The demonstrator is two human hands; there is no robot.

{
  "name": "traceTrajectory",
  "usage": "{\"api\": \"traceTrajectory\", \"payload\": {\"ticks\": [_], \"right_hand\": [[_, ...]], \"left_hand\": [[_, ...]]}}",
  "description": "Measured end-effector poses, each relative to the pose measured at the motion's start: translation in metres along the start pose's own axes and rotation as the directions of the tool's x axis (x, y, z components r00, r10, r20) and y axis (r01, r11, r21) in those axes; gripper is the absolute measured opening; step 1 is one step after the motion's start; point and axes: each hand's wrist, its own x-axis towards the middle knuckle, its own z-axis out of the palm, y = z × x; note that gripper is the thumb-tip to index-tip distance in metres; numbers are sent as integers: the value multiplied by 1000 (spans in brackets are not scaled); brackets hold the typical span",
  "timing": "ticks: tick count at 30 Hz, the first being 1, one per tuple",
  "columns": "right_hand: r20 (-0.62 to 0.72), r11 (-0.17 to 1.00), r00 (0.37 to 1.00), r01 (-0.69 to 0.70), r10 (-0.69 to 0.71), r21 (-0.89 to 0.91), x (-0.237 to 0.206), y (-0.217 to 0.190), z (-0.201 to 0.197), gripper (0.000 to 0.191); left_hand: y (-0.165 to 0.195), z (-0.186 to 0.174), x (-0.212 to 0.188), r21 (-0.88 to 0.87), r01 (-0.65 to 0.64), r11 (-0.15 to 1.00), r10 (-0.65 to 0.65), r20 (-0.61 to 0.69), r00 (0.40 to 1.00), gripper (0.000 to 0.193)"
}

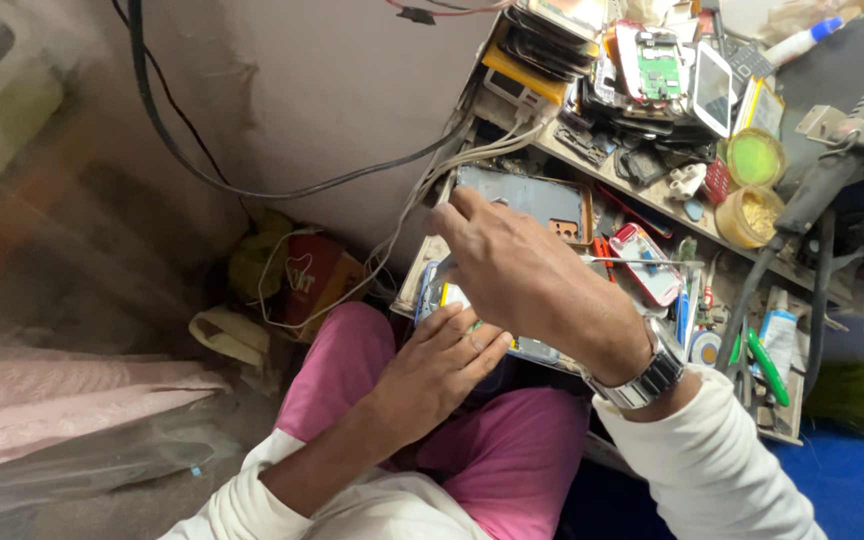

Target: The person uses a screwdriver to remove screws from the back of a disassembled smartphone, then reassembles the device and tests the screen by powering it on.

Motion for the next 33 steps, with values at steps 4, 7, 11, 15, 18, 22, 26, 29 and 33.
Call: {"api": "traceTrajectory", "payload": {"ticks": [4, 7, 11, 15, 18, 22, 26, 29, 33], "right_hand": [[317, 967, 914, -225, 252, -122, 2, 1, 1, 27], [135, 995, 986, -96, 97, -12, 0, 0, -2, 29], [155, 995, 983, -101, 99, 8, 1, -2, -4, 29], [428, 917, 811, -350, 399, -191, 3, -2, -2, 27], [-34, 995, 996, 81, -80, 50, -2, 1, -4, 37], [257, 978, 943, -203, 210, -55, -3, 3, -1, 35], [254, 978, 944, -208, 210, -34, -3, 4, 1, 36], [149, 995, 985, -91, 83, 46, -3, 5, 1, 41], [349, 955, 889, -286, 297, -82, -2, 7, 2, 37]], "left_hand": [[-1, 0, -1, -21, -3, 1000, 2, -27, 1000, 42], [-1, 0, -1, -11, -13, 1000, 13, -50, 999, 41], [0, 1, -2, 6, -2, 1000, 2, -18, 1000, 42], [-1, 2, -1, -7, -11, 1000, 11, -35, 999, 41], [-1, 2, -2, 2, -6, 1000, 6, -23, 1000, 42], [-1, 1, -2, -9, -13, 1000, 13, -39, 999, 41], [-1, 0, -2, -15, -9, 1000, 8, -29, 1000, 41], [0, 1, -3, -25, -3, 1000, 2, -30, 1000, 41], [-1, 2, -1, -13, -17, 1000, 16, -45, 999, 41]]}}
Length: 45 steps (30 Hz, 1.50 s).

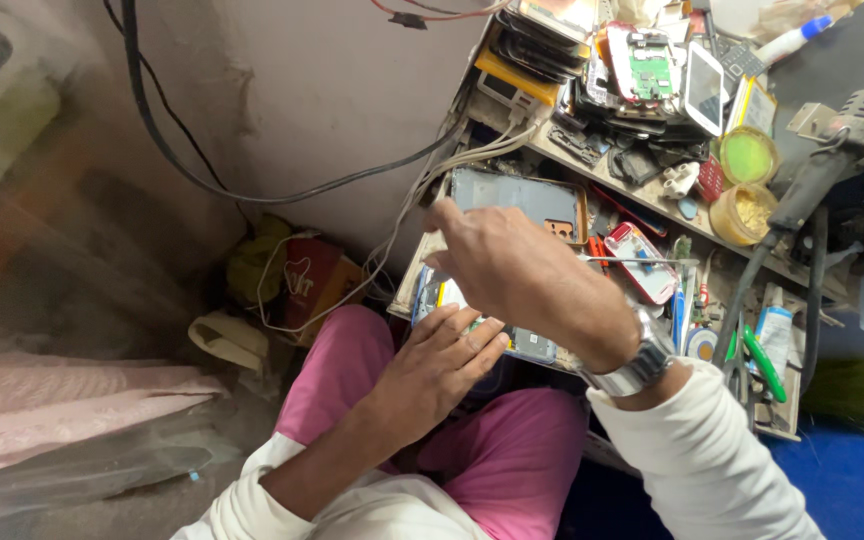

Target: The person uses a screwdriver to remove screws from the back of a disassembled smartphone, then reassembles the device and tests the screen by powering it on.

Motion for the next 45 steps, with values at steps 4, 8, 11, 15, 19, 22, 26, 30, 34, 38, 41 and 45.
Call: {"api": "traceTrajectory", "payload": {"ticks": [4, 8, 11, 15, 19, 22, 26, 30, 34, 38, 41, 45], "right_hand": [[-251, 959, 942, 258, -222, 118, -1, 1, 1, 45], [-192, 974, 966, 196, -171, 114, 0, 1, 2, 48], [-163, 976, 971, 194, -176, 103, 2, 1, 1, 48], [-152, 977, 975, 180, -162, 113, 3, 1, 0, 55], [-124, 981, 980, 169, -156, 98, 2, 2, 0, 48], [-107, 988, 988, 119, -109, 95, 2, 4, 1, 45], [-142, 982, 986, 106, -85, 154, 7, 13, -4, 26], [-369, 966, 929, 110, -17, 233, -11, 47, -12, 16], [-451, 944, 885, 38, 121, 328, -31, 87, 2, 12], [-504, 953, 840, -49, 202, 300, -37, 109, 29, 14], [-495, 945, 841, -54, 218, 324, -41, 116, 40, 16], [-496, 934, 839, -39, 223, 354, -39, 118, 46, 15]], "left_hand": [[-1, 0, 0, 0, 5, 1000, -5, 19, 1000, 41], [-2, 0, 0, -27, 3, 1000, -3, 23, 1000, 41], [-2, 0, -1, -20, 8, 1000, -7, 13, 1000, 40], [-2, 0, -1, -10, -3, 1000, 3, 23, 1000, 40], [-2, 1, 1, -6, 7, 1000, -7, 22, 1000, 39], [-1, 0, 1, -10, 2, 1000, -1, 17, 1000, 39], [0, -3, 2, 0, 10, 1000, -10, 33, 999, 40], [2, -6, 4, 16, 32, 999, -33, 41, 999, 39], [3, -10, 5, 25, 14, 1000, -14, -21, 1000, 37], [5, -11, 7, 44, 23, 999, -21, -34, 999, 35], [5, -11, 7, 56, 20, 998, -18, -32, 999, 37], [5, -12, 7, 70, 15, 997, -13, -22, 1000, 38]]}}
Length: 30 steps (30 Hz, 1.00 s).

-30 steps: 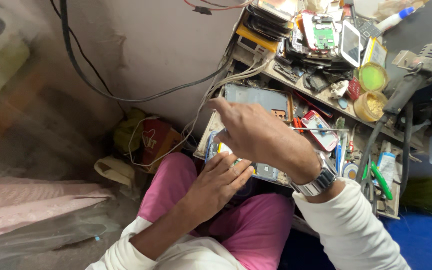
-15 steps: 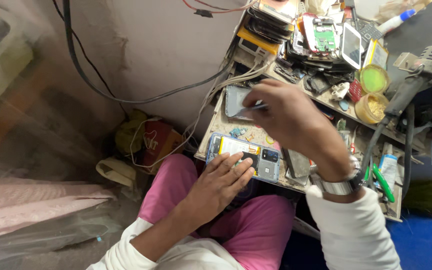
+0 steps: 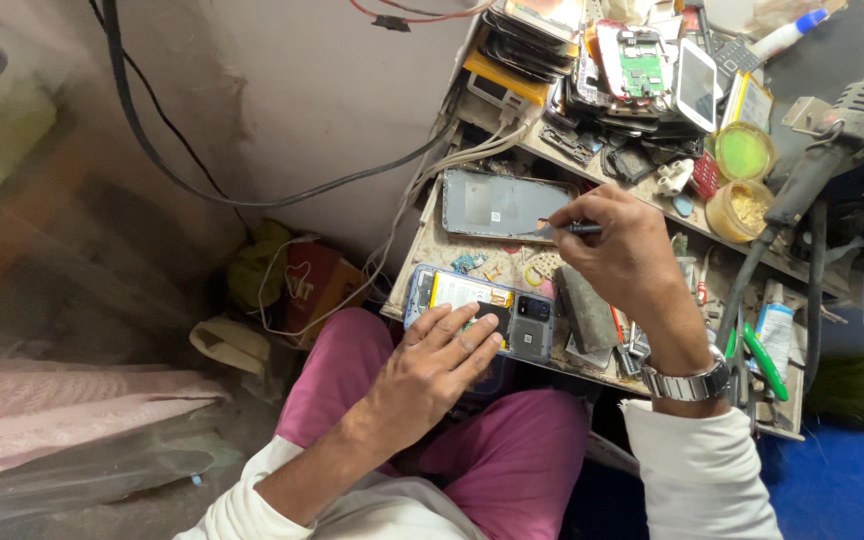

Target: The person uses a screwdriver to remove screws from the back of a disassembled smartphone, then reassembles the device and tests the screen by powering it on.

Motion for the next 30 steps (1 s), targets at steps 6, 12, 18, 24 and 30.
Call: {"api": "traceTrajectory", "payload": {"ticks": [6, 12, 18, 24, 30], "right_hand": [[-1, 1000, 1000, 5, -5, -11, 3, -1, 4, 15], [-36, 999, 999, 8, -9, -37, -1, -10, -9, 15], [-52, 997, 997, -58, 61, 58, -19, -27, -22, 16], [11, 957, 1000, -21, 19, 291, -35, -40, -15, 14], [137, 850, 958, -285, 250, 443, -37, -41, -6, 17]], "left_hand": [[0, 0, -1, -2, 4, 1000, -4, 4, 1000, 37], [2, -4, 4, -15, 6, 1000, -5, 7, 1000, 38], [4, -25, 13, -286, 86, 954, -145, -192, 971, 37], [-37, -44, 38, -496, 372, 784, -444, -30, 895, 36], [-52, -41, 54, -575, 296, 763, -333, 43, 942, 35]]}}
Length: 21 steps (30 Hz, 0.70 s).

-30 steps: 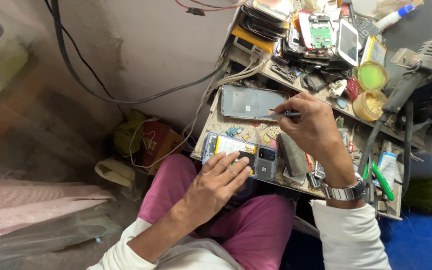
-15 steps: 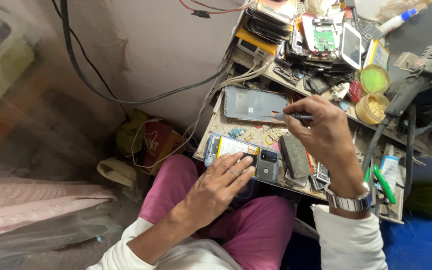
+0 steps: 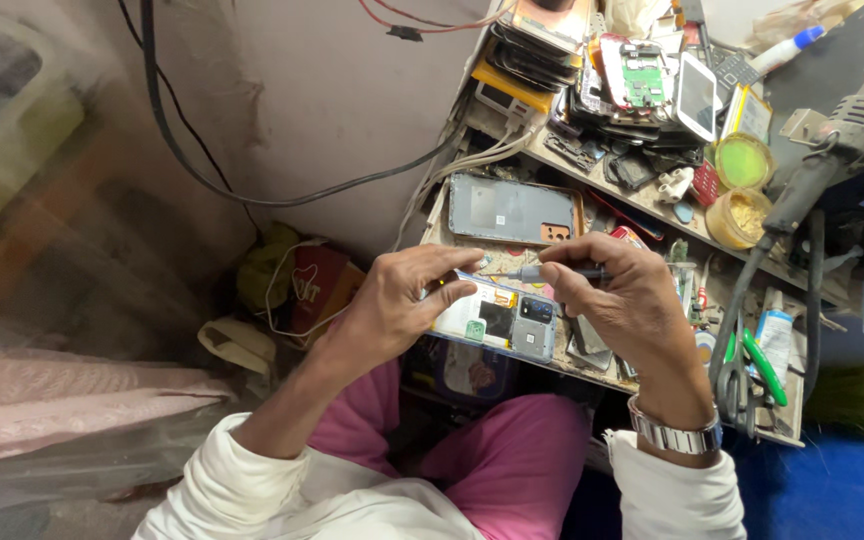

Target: The person uses a screwdriver to remove screws from the back of a disassembled smartphone, then reassembles the device and tests the screen by powering it on.

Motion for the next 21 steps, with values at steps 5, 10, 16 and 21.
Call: {"api": "traceTrajectory", "payload": {"ticks": [5, 10, 16, 21], "right_hand": [[17, 998, 1000, -3, 2, 58, 0, 2, 2, 17], [5, 999, 1000, -11, 11, 45, 0, 2, 3, 16], [-3, 999, 1000, 8, -7, 53, 0, 2, 3, 15], [-1, 999, 1000, 12, -12, 41, 1, 1, 3, 16]], "left_hand": [[-3, 7, 1, -20, -27, 999, 26, -37, 999, 28], [-3, 11, 0, -50, 78, 996, -80, -45, 996, 22], [-3, 10, 0, -50, 73, 996, -76, -49, 996, 22], [-3, 10, 0, -16, 71, 997, -71, -49, 996, 22]]}}
